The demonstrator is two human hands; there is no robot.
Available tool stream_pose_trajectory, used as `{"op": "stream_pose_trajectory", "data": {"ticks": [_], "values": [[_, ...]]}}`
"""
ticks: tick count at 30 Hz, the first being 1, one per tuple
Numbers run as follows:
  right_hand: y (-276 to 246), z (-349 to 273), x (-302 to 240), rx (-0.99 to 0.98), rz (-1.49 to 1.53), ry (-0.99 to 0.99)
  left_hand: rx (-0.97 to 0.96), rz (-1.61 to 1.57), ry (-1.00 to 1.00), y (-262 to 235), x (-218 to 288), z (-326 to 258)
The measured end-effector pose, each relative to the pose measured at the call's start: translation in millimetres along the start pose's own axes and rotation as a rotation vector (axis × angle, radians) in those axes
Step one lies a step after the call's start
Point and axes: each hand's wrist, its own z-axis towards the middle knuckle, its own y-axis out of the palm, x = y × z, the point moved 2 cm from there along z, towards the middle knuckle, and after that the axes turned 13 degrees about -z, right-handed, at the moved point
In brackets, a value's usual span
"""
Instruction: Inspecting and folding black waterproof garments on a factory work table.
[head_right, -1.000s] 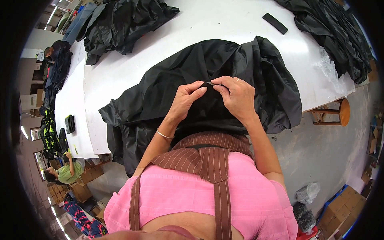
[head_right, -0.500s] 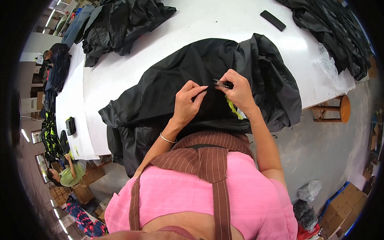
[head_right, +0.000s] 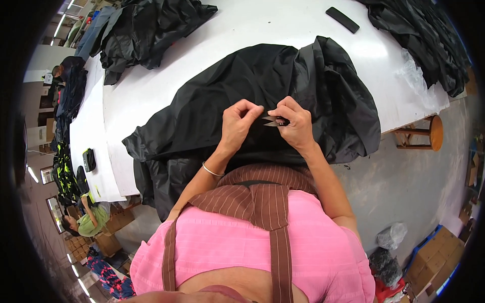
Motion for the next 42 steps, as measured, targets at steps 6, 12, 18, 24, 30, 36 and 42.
{"op": "stream_pose_trajectory", "data": {"ticks": [6, 12, 18, 24, 30, 36, 42], "values": [[0, -11, -1, -0.006, -0.027, -0.073, 0.231, -0.222, 0.157, 6, -10, -10], [0, -17, -2, 0.005, -0.012, -0.115, 0.251, -0.382, 0.154, 3, -12, -10], [0, -12, -2, 0.001, -0.009, -0.123, 0.237, -0.44, 0.098, 2, -12, -9], [3, -17, 7, -0.006, -0.026, -0.04, 0.028, -0.268, -0.111, -5, -31, -2], [1, -13, -6, -0.138, -0.02, 0.105, 0.06, -0.145, 0.067, -6, -20, -7], [-18, 5, -30, -0.149, -0.136, 0.175, 0.056, -0.239, 0.123, -9, -12, -2], [-22, 12, -40, -0.174, -0.365, -0.044, 0.07, -0.268, 0.115, -8, -13, -2]]}}
